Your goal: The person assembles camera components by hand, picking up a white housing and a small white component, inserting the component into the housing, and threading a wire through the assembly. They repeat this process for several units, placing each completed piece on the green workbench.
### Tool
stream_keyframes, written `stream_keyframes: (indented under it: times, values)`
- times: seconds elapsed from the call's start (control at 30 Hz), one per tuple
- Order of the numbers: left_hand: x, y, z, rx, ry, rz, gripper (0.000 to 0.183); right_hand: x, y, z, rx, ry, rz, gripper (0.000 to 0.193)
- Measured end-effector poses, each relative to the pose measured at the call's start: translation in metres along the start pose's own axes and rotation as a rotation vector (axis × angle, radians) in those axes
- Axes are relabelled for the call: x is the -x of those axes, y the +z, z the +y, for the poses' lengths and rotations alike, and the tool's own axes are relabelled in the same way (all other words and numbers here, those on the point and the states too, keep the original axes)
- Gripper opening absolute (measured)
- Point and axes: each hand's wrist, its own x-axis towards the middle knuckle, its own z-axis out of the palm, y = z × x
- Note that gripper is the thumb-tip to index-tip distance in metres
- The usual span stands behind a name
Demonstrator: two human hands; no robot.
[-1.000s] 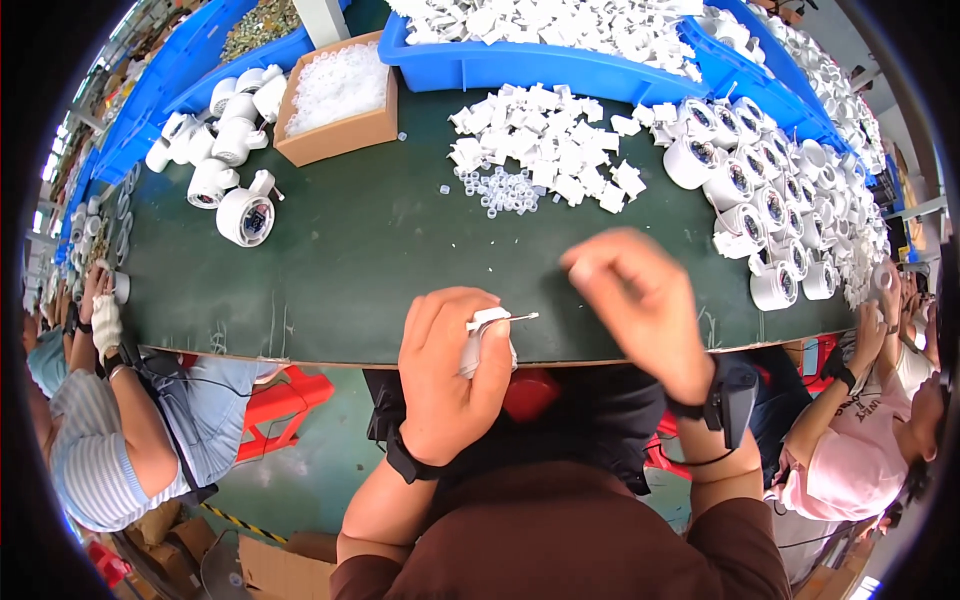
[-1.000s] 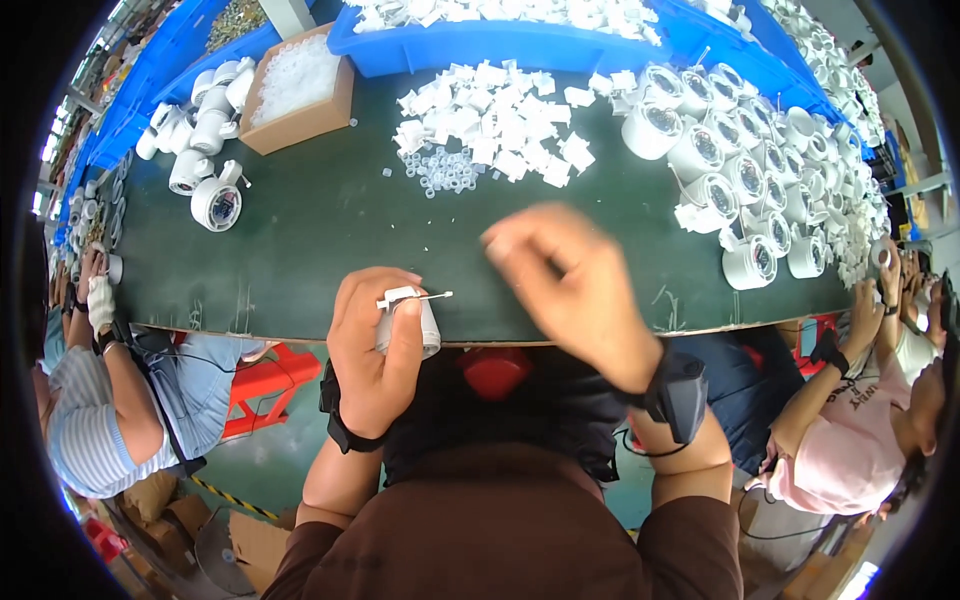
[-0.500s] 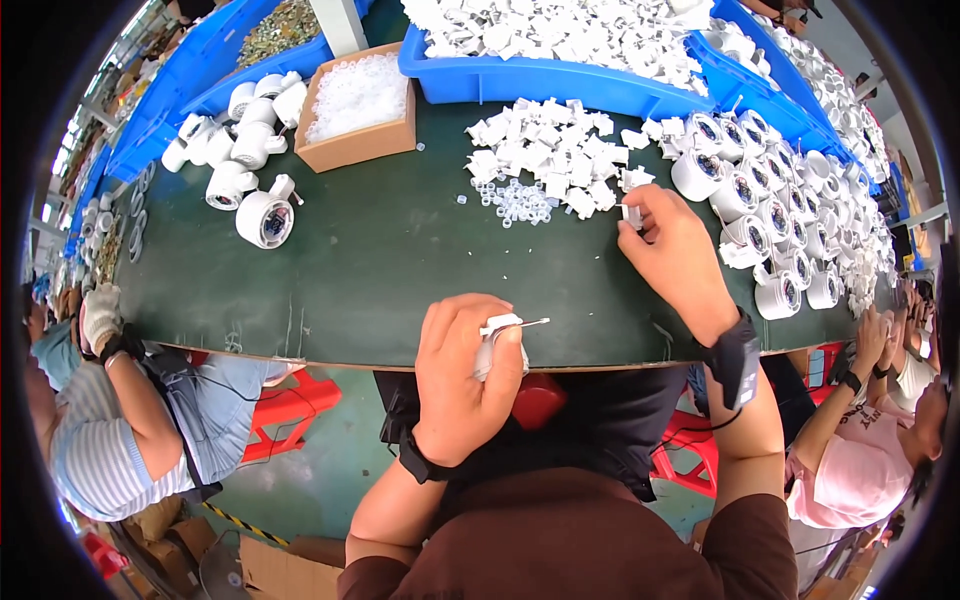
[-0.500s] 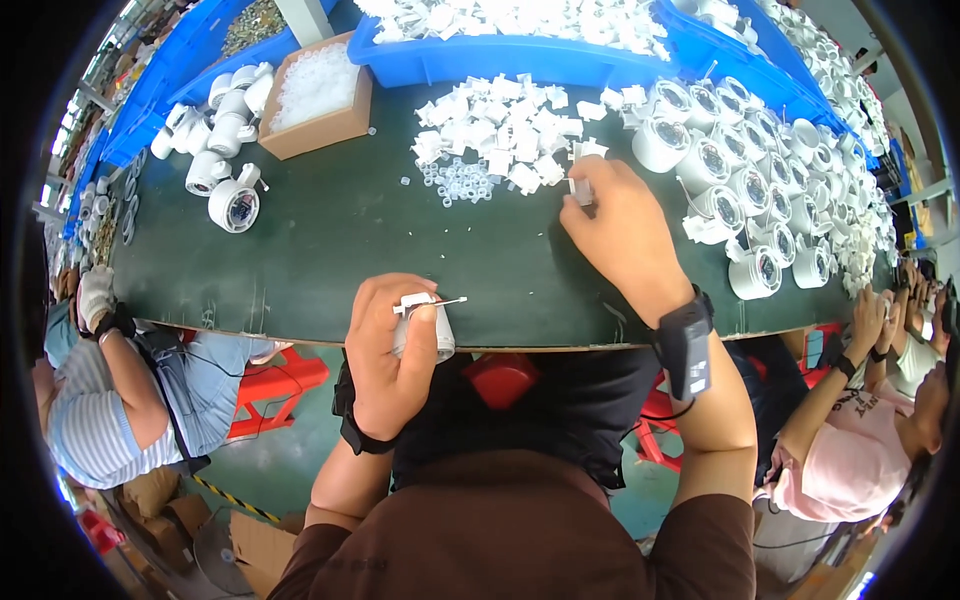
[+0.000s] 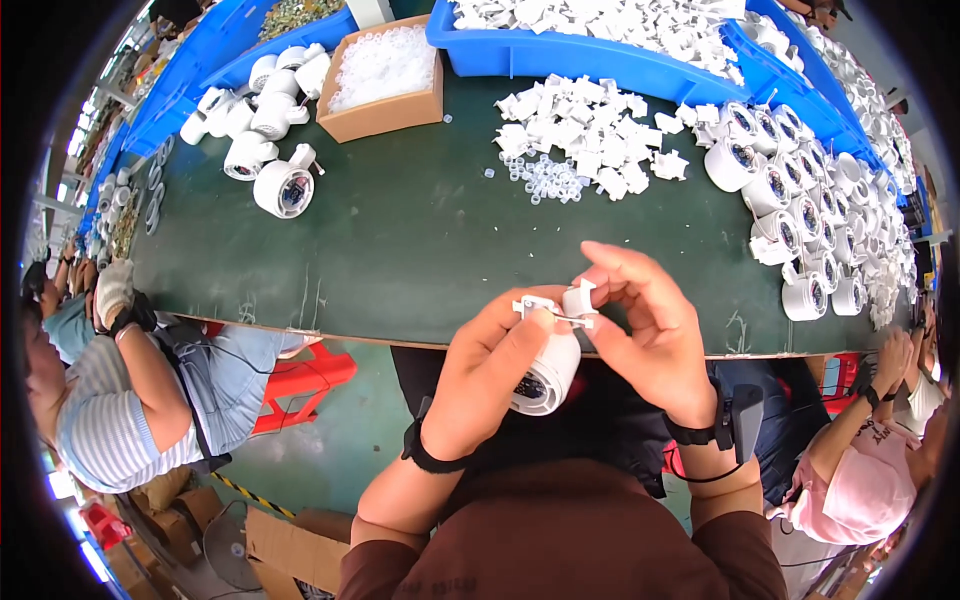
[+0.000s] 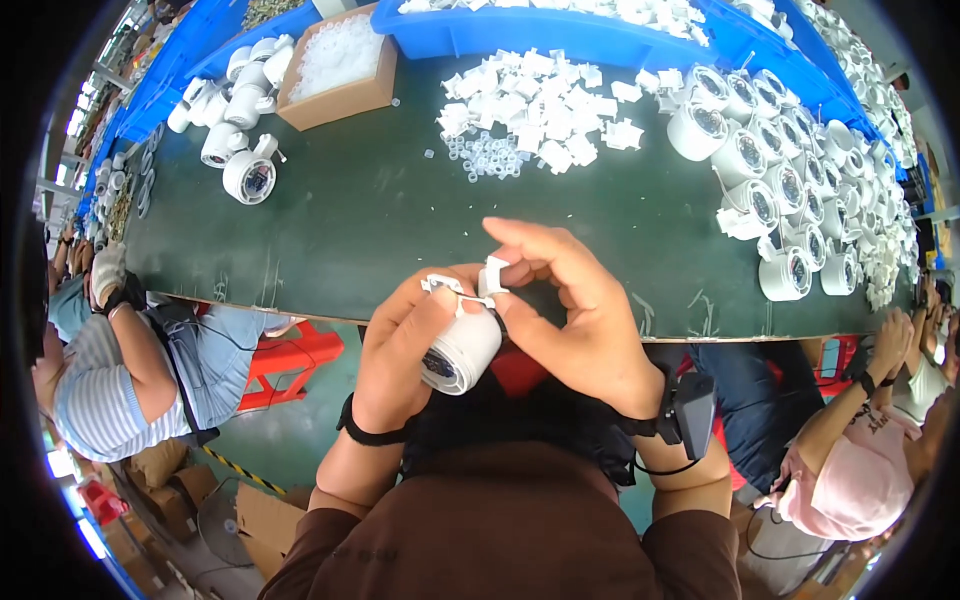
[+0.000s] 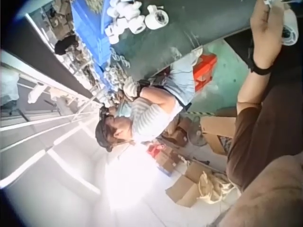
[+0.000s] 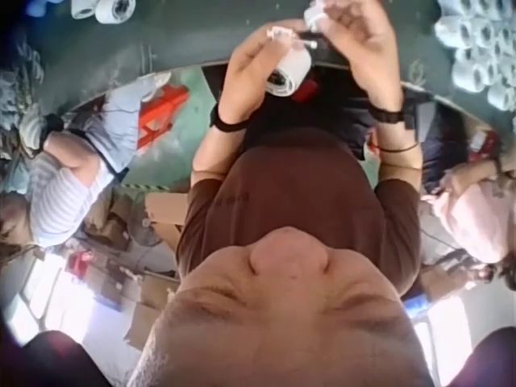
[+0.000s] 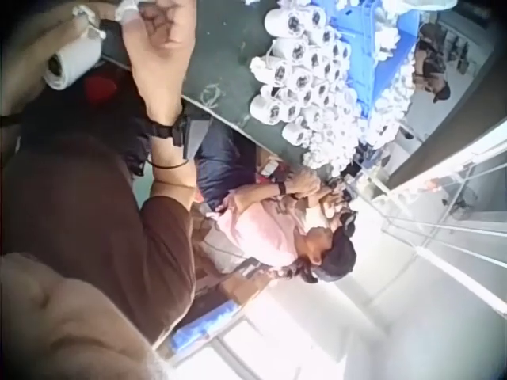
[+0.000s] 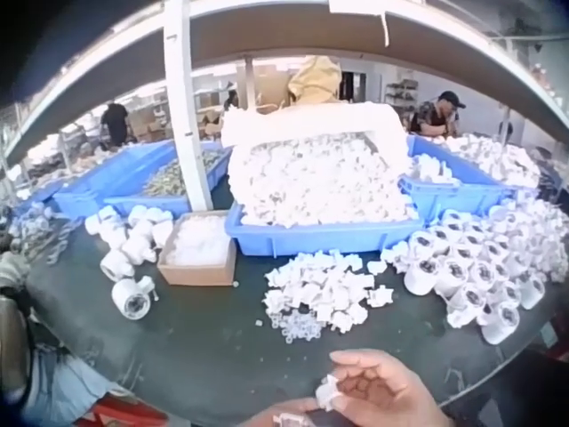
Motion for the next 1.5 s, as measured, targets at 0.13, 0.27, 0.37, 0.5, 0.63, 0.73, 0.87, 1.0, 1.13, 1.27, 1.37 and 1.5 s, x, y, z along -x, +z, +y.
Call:
stream_keyframes:
  times: [0.13,0.27,0.37,0.5,0.63,0.73,0.87,1.0,1.13,1.27,1.37,1.5]
  values:
    - [0.003,-0.008,0.003,-0.063,0.015,0.043,0.028,-0.001,-0.005,-0.005,0.22,-0.055,-0.094,0.043]
    - [0.002,-0.011,0.005,-0.171,0.031,0.068,0.023,-0.006,-0.005,-0.018,0.366,-0.05,-0.201,0.038]
    - [0.0,-0.013,0.002,-0.191,0.033,0.066,0.021,-0.005,-0.007,-0.005,0.195,0.056,-0.2,0.037]
    - [-0.007,-0.016,-0.007,-0.714,0.511,0.25,0.016,0.007,0.005,-0.003,-0.21,0.238,-0.064,0.037]
    - [-0.008,-0.008,-0.005,-0.954,0.624,0.344,0.017,0.008,0.028,-0.013,-0.098,0.145,-0.029,0.038]
    - [-0.008,-0.005,-0.007,-0.995,0.654,0.313,0.024,0.003,0.038,-0.01,-0.109,0.111,0.024,0.039]
    - [-0.008,-0.006,-0.008,-1.083,0.71,0.308,0.031,0.003,0.043,-0.001,-0.057,0.017,0.084,0.036]
    - [-0.008,-0.006,-0.011,-1.09,0.726,0.304,0.032,0.005,0.049,0.003,-0.041,0.007,0.133,0.033]
    - [-0.01,-0.007,-0.017,-1.123,0.768,0.313,0.033,0.015,0.052,0.007,0.064,-0.05,0.165,0.04]
    - [-0.009,-0.007,-0.016,-1.113,0.773,0.322,0.032,0.014,0.049,0.009,0.154,-0.122,0.15,0.041]
    - [-0.008,-0.007,-0.016,-1.151,0.783,0.319,0.032,0.008,0.048,0.008,0.075,-0.09,0.193,0.031]
    - [-0.011,-0.007,-0.022,-1.165,0.823,0.339,0.033,0.013,0.05,0.01,0.14,-0.132,0.233,0.03]
